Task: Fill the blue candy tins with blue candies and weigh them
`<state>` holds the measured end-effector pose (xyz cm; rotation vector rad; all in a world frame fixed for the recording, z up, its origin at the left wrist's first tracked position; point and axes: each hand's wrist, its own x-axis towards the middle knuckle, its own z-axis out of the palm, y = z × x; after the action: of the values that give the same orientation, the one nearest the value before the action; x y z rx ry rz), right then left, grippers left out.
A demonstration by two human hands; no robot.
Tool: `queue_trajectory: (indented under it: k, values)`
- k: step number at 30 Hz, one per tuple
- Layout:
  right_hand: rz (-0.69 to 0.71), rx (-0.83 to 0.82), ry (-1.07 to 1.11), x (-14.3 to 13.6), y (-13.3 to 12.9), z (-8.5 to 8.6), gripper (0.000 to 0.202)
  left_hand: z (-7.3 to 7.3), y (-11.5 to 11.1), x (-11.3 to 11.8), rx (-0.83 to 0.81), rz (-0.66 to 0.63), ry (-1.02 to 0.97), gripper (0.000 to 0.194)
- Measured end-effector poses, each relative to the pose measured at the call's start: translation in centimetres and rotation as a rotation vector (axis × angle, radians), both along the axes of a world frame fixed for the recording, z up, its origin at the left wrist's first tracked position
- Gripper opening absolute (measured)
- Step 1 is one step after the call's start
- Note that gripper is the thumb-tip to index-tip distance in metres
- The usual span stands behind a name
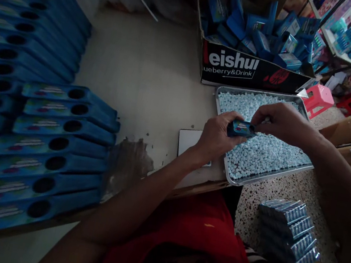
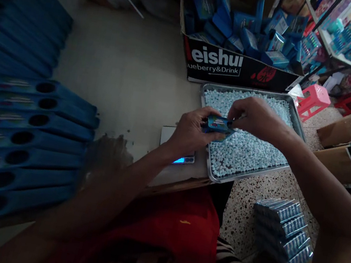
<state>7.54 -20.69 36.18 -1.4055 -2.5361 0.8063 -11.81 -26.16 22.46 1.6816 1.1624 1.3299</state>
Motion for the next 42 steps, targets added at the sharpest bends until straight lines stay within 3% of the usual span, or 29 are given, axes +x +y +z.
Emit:
queue_trajectory:
  k: [3,6,9,11,16,24,30,36,42]
  values:
    - [-0.198,-0.181,0.290,2.1,1.1,-1.4,0.018,-0.7,0.4,-0.3,-0.056,0.010,-0.067,0.047]
    - [-0.450,-0.338,0.539,5.2,2.1,-3.7,0.029,-1.7,0.5,-2.0,-0.100,0.011,-0.145,0.046]
    - [-0.660,-0.509,0.629,7.6,2.4,-6.4,0.029,-2.5,-0.3,-4.9,-0.135,0.017,-0.194,0.043]
    - [-0.719,-0.580,0.639,8.2,2.2,-7.8,0.029,-3.0,-1.2,-7.0,-0.168,0.026,-0.207,0.044]
    - [-0.631,-0.661,0.623,6.6,1.6,-8.8,0.028,-4.3,-3.2,-10.2,-0.205,0.087,-0.160,0.050]
    - [-0.462,-0.757,0.527,1.8,0.5,-7.3,0.028,-6.6,-4.4,-10.4,-0.214,0.092,-0.181,0.060]
    - [-0.358,-0.736,0.448,-1.0,-1.2,-6.2,0.025,-6.1,-5.5,-12.0,-0.174,0.077,-0.152,0.077]
    - [-0.266,-0.687,0.338,-3.9,-1.8,-4.6,0.023,-5.4,-6.9,-14.0,-0.213,0.206,-0.151,0.063]
    - [-0.109,-0.556,0.226,-4.8,-1.0,-4.6,0.025,-4.3,-7.6,-14.1,-0.138,0.281,-0.213,0.052]
